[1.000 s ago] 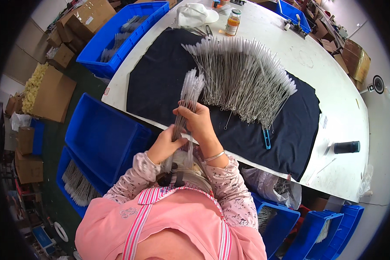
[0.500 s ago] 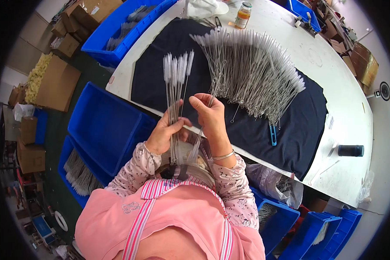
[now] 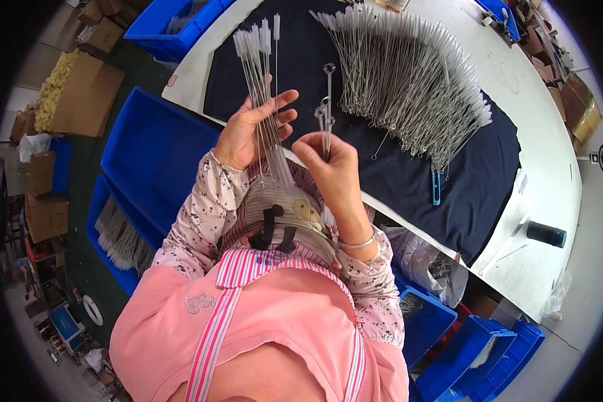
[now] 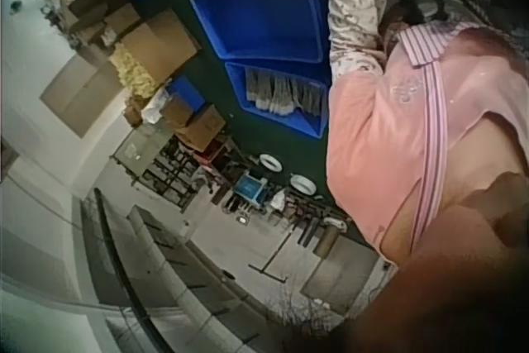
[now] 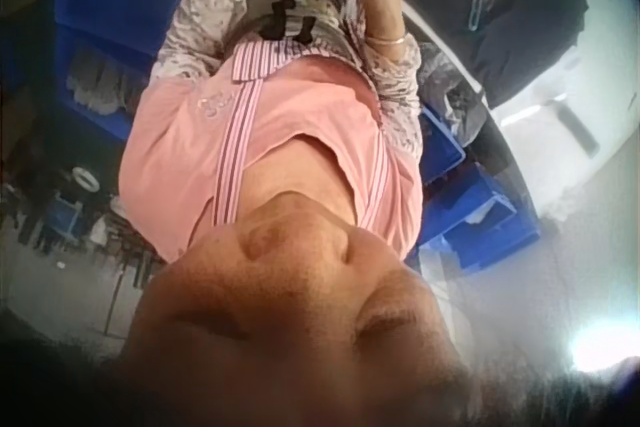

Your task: Sorting and organizing metal wire brushes on a factory workbench.

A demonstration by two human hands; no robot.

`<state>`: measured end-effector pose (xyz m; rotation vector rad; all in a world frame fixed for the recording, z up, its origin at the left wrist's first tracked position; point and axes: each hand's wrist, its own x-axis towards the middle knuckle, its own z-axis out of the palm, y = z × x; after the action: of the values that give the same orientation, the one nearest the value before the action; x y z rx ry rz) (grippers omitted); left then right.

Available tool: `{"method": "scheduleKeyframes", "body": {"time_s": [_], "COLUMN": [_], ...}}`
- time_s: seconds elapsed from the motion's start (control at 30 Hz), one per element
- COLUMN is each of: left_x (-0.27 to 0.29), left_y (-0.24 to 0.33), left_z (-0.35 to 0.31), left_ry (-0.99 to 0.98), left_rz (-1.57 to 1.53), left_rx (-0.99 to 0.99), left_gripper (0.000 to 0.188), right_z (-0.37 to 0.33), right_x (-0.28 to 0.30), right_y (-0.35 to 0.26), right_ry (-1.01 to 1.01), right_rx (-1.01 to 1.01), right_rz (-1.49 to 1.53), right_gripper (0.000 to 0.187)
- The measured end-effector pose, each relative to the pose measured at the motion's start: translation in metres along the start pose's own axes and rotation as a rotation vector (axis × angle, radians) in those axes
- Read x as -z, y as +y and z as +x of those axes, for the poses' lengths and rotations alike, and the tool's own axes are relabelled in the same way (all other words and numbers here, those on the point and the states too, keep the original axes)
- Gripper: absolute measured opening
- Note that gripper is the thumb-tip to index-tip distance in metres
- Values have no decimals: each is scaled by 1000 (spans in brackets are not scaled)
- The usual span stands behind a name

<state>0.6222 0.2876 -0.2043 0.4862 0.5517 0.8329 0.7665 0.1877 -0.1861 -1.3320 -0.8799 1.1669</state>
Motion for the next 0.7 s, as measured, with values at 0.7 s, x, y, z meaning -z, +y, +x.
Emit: {"method": "scheduleKeyframes", "body": {"time_s": [0.7], "left_x": [-3], "left_y": [-4], "left_z": [6], "left_ry": [-138], "left_rz": [-17], "left_rx": [-15], "left_gripper": [47], "right_z": [7], "right_x": [1], "right_y": [16], "right_ry": [-119], "right_rx": [-20], "right_rz": [-201], "right_gripper": [24]}}
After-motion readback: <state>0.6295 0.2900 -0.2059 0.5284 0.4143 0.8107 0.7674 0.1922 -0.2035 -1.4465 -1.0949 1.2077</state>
